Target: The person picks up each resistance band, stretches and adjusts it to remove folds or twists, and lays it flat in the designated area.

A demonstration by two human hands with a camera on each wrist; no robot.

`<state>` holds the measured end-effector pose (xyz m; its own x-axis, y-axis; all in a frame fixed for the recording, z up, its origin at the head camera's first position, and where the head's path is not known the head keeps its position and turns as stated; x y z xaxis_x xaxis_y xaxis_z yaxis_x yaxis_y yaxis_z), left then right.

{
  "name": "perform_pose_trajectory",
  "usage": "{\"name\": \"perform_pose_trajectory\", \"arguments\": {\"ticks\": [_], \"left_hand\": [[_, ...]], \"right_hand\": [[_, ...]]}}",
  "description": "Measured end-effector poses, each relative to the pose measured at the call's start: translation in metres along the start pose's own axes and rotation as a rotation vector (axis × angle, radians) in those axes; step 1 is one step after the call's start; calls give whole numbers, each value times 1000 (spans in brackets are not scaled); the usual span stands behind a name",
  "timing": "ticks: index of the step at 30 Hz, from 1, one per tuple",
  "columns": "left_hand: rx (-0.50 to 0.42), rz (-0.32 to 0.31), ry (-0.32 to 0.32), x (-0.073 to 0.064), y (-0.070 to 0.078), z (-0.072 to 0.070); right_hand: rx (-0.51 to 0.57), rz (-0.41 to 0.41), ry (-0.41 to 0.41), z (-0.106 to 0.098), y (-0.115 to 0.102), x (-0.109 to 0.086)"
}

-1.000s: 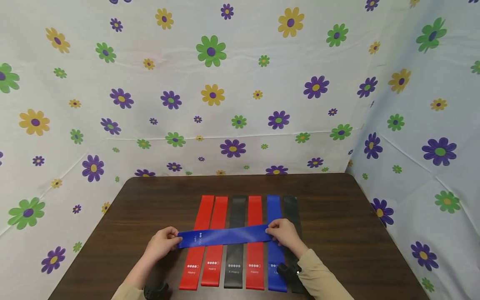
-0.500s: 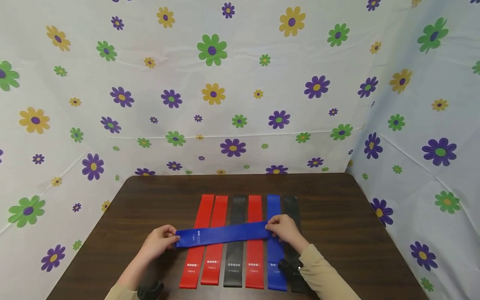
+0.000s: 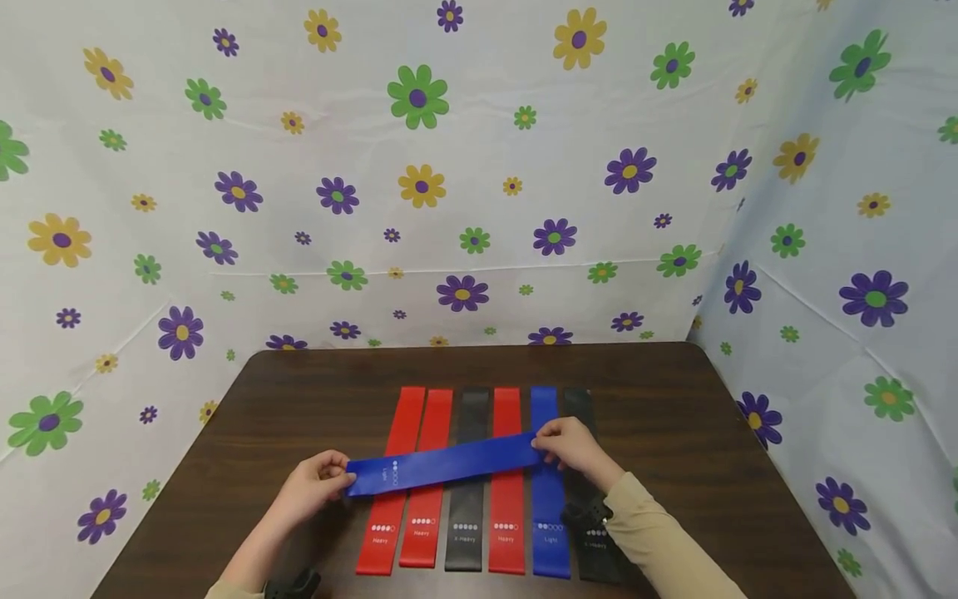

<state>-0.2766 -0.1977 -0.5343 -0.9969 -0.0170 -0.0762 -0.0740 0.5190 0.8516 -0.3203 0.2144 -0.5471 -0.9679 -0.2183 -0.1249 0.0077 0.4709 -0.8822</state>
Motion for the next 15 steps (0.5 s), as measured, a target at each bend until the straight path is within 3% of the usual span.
{"name": "perform_pose_trajectory", "arguments": {"ticks": [9, 15], "left_hand": [[13, 16, -50, 0, -1, 10], [-40, 29, -82, -2, 3, 14]], "right_hand": [[-24, 9, 2, -9, -3, 2], [-8, 11, -3, -13, -1, 3]]}}
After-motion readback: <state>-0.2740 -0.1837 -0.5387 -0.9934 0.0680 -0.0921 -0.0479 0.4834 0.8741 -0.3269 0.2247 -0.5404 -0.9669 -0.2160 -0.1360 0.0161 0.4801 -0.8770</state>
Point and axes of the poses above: each hand's wrist, its own x-axis towards the middle knuckle, its own z-axis out of the palm, y = z × x, the point moved 7 cm from there along x, towards the middle knuckle, and after that the axes turned 1 degree about -x, right-handed, at the moved point
